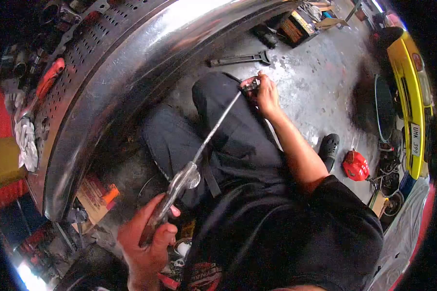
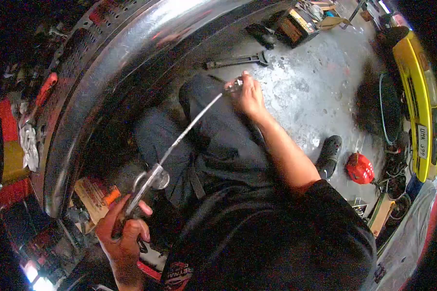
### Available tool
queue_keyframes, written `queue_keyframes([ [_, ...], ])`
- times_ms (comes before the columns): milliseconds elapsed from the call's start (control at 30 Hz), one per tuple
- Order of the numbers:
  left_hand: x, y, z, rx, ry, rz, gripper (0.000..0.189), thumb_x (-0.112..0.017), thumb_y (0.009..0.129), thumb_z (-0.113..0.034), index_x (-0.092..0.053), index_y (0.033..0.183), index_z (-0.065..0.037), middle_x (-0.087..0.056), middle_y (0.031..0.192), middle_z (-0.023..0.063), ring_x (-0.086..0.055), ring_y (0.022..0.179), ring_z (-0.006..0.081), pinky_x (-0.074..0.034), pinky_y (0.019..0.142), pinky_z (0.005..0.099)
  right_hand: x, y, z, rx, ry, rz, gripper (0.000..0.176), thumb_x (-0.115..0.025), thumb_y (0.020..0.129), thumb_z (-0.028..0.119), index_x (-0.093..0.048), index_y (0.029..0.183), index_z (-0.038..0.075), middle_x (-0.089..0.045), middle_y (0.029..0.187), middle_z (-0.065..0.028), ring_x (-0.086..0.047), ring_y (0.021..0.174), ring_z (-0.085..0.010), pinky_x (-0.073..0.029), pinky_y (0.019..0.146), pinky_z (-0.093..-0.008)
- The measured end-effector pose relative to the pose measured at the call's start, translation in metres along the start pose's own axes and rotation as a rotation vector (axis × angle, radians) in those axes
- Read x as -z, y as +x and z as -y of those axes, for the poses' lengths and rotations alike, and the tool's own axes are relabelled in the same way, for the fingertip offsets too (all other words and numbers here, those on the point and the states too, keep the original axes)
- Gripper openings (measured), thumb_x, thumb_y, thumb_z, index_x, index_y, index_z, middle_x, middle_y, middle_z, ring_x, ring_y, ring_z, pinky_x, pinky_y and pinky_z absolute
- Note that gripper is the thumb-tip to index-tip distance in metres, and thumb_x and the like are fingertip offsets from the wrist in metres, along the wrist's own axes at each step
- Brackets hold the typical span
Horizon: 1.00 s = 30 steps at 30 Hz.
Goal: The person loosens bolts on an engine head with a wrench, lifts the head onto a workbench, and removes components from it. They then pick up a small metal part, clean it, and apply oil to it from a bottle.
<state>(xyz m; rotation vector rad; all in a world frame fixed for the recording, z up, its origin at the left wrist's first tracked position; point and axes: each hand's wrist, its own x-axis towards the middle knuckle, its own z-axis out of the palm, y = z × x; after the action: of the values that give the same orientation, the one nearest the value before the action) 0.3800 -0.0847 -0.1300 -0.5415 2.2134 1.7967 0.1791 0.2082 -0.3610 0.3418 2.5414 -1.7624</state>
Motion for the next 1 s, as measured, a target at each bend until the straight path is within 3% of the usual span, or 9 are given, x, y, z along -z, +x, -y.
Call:
queue_keyframes([
  [100,-0.003,0.005,0.009,0.056,0.053,-0.015,0.033,-0.068,0.090,-0.010,-0.066,0.119,0.004,-0.070,0.082,0.0039,-0.060,0.063,0.0069,-0.047,0.058,0.0217,0.005,0.004,0.000,-0.076,0.083,0.053,0.066,-0.027,0.104,0.048,-0.071,0.083,0.003,-0.069,0.074,-0.0100,-0.052,0.059,-0.0161,-0.044,0.060,-0.0345],
  [400,-0.010,0.013,0.025,0.026,-0.078,0.027,0.029,-0.069,0.094,-0.012,-0.065,0.117,0.005,-0.065,0.078,0.0022,-0.053,0.058,0.0045,-0.040,0.050,0.0215,-0.009,0.010,-0.003,-0.029,0.110,0.072,0.068,-0.023,0.104,0.044,-0.073,0.085,0.003,-0.061,0.063,-0.0071,-0.051,0.053,-0.0175,-0.043,0.054,-0.0342],
  [500,-0.010,0.015,0.024,-0.086,-0.085,0.060,0.044,-0.062,0.099,-0.030,-0.059,0.117,0.010,-0.063,0.079,0.0110,-0.048,0.049,0.0078,-0.037,0.043,0.0230,-0.009,0.015,-0.020,0.000,0.177,0.099,0.064,-0.026,0.105,0.042,-0.072,0.085,0.002,-0.061,0.064,-0.0063,-0.049,0.051,-0.0171,-0.042,0.052,-0.0329],
  [600,-0.006,0.018,0.029,-0.068,-0.053,0.085,0.042,-0.060,0.100,-0.028,-0.059,0.118,0.010,-0.063,0.079,0.0110,-0.048,0.048,0.0078,-0.037,0.042,0.0231,-0.020,0.016,-0.021,0.160,0.241,0.045,0.062,-0.029,0.105,0.042,-0.072,0.084,0.002,-0.064,0.069,-0.0051,-0.053,0.059,-0.0144,-0.042,0.057,-0.0300],
  [700,-0.008,0.017,0.024,0.005,-0.105,0.001,0.029,-0.067,0.095,-0.013,-0.064,0.117,0.005,-0.064,0.077,0.0025,-0.052,0.056,0.0045,-0.040,0.049,0.0214,-0.015,0.011,-0.008,-0.042,0.185,0.098,0.063,-0.028,0.106,0.044,-0.072,0.084,0.003,-0.067,0.073,-0.0059,-0.054,0.065,-0.0136,-0.043,0.061,-0.0299],
  [833,-0.008,0.015,0.030,-0.001,-0.077,-0.003,0.028,-0.069,0.094,-0.014,-0.065,0.116,0.003,-0.065,0.075,0.0011,-0.051,0.056,0.0040,-0.040,0.050,0.0214,-0.017,0.010,-0.005,-0.035,0.212,0.086,0.062,-0.026,0.107,0.040,-0.071,0.086,0.003,-0.068,0.076,-0.0055,-0.055,0.065,-0.0147,-0.045,0.062,-0.0311],
  [867,-0.005,0.016,0.037,-0.052,-0.019,0.075,0.035,-0.061,0.100,-0.021,-0.059,0.119,0.008,-0.063,0.080,0.0102,-0.048,0.051,0.0063,-0.037,0.045,0.0214,-0.016,0.010,-0.007,0.061,0.133,0.089,0.061,-0.025,0.108,0.038,-0.070,0.087,0.003,-0.069,0.078,-0.0060,-0.055,0.063,-0.0157,-0.046,0.062,-0.0318],
  [967,-0.009,0.010,0.038,-0.066,0.092,0.036,0.033,-0.061,0.100,-0.020,-0.059,0.119,0.007,-0.063,0.081,0.0095,-0.048,0.052,0.0062,-0.037,0.045,0.0215,-0.020,0.005,-0.004,0.418,-0.186,-0.023,0.062,-0.025,0.107,0.037,-0.070,0.085,0.001,-0.069,0.076,-0.0080,-0.056,0.060,-0.0178,-0.047,0.063,-0.0334],
  [1000,-0.010,0.011,0.038,-0.072,0.095,0.046,0.033,-0.061,0.100,-0.019,-0.059,0.119,0.007,-0.063,0.080,0.0093,-0.048,0.052,0.0063,-0.038,0.045,0.0216,-0.019,0.002,0.001,0.093,0.029,0.008,0.063,-0.024,0.107,0.036,-0.071,0.084,0.000,-0.069,0.072,-0.0108,-0.058,0.057,-0.0197,-0.049,0.063,-0.0339],
])
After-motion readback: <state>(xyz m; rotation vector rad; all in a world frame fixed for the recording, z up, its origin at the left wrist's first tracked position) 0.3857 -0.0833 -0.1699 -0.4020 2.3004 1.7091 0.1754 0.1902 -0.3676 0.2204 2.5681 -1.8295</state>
